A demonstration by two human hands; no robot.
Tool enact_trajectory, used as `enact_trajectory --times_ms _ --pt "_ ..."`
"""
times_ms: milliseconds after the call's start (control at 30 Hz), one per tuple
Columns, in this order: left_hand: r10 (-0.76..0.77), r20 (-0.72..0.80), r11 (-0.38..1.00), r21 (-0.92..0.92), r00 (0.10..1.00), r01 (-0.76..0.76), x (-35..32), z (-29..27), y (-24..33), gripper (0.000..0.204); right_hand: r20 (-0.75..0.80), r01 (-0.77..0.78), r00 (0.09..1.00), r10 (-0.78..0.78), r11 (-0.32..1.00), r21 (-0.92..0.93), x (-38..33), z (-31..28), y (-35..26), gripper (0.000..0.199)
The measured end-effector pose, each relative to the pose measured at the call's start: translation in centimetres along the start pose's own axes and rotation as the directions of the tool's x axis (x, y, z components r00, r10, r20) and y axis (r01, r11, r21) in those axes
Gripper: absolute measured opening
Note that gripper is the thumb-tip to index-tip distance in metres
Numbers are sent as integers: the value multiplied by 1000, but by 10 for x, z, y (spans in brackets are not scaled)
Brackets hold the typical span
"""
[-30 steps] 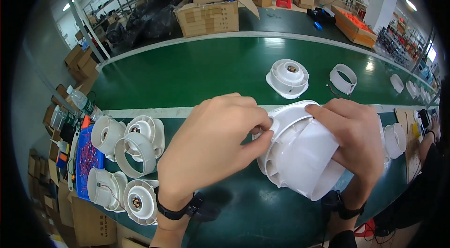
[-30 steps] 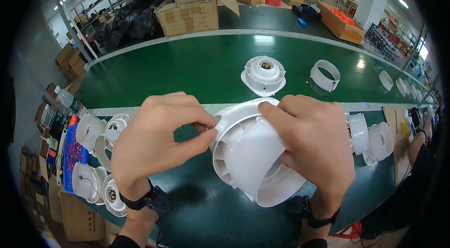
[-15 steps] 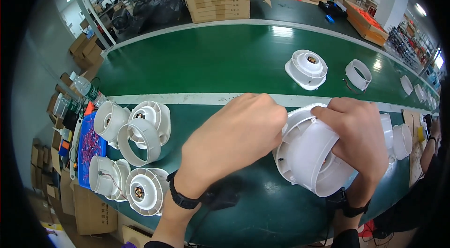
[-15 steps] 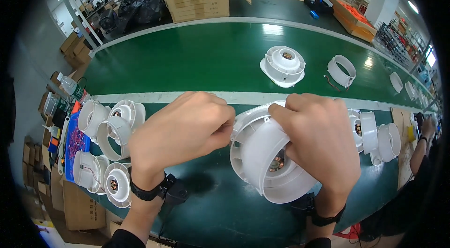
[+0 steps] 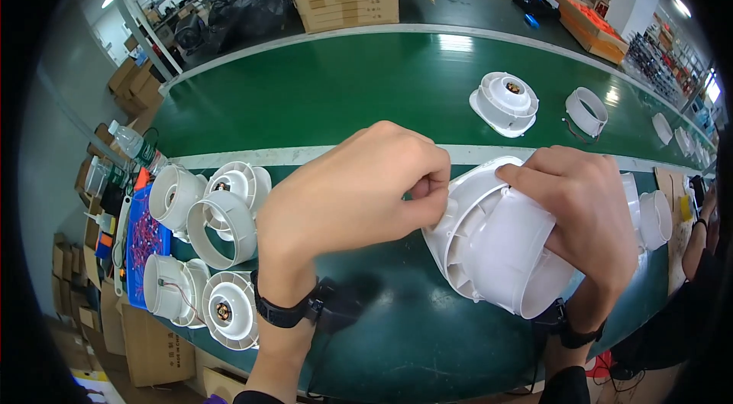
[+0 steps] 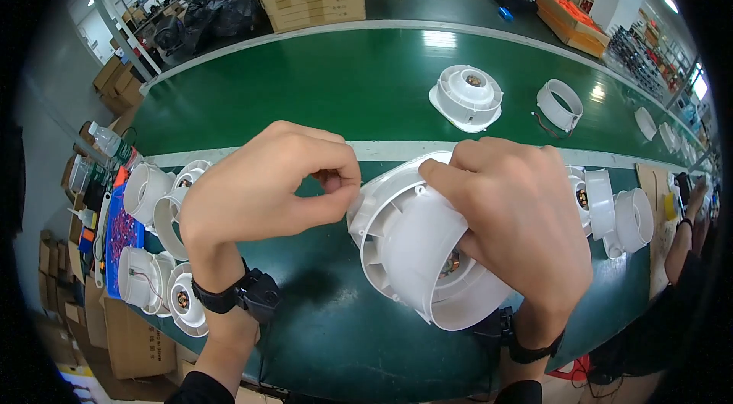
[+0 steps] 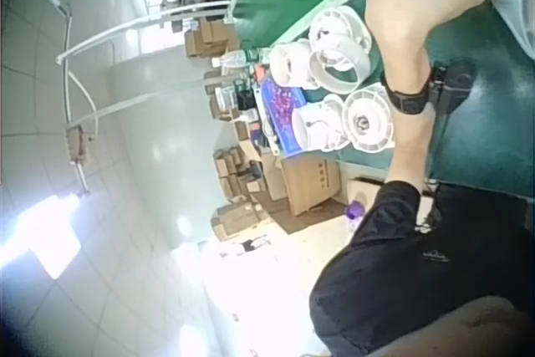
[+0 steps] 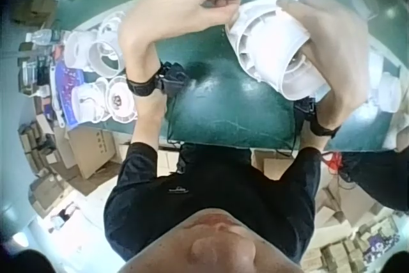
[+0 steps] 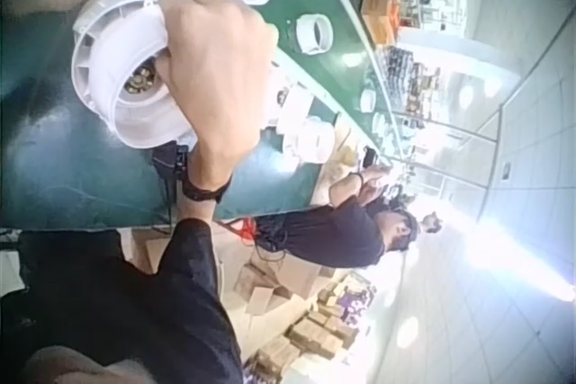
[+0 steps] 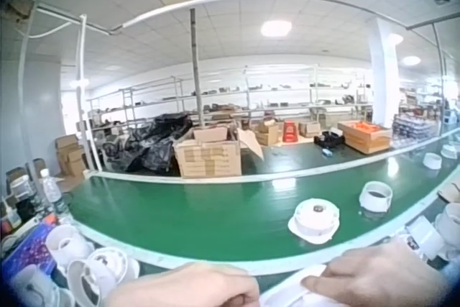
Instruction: Assembling plastic ventilation fan components on a production line.
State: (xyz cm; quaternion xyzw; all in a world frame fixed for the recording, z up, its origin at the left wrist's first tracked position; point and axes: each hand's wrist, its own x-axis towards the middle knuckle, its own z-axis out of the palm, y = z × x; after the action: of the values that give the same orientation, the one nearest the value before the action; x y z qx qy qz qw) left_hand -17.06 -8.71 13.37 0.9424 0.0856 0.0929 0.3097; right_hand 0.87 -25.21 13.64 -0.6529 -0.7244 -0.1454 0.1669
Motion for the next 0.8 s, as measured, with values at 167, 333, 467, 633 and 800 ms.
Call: enact_trajectory --times_ms 167,333,467,633,800 --pt "1 46 999 -55 999 2 -1 3 1 8 5 -12 1000 12 1000 -8 -1 2 3 26" --pt "-4 32 999 47 999 2 4 11 -3 10 40 -11 999 13 999 -34 2 4 3 25" --pt "12 14 987 158 1000 -14 8 17 -7 13 36 -13 999 15 998 -55 4 6 6 25" --pt "118 -177 991 87 977 -104 15 19 -14 13 -27 9 1000 -6 994 106 9 13 24 25" --pt "-22 -538 993 -108 842 -43 29 13 -14 27 -303 -15 946 112 953 304 11 27 51 34"
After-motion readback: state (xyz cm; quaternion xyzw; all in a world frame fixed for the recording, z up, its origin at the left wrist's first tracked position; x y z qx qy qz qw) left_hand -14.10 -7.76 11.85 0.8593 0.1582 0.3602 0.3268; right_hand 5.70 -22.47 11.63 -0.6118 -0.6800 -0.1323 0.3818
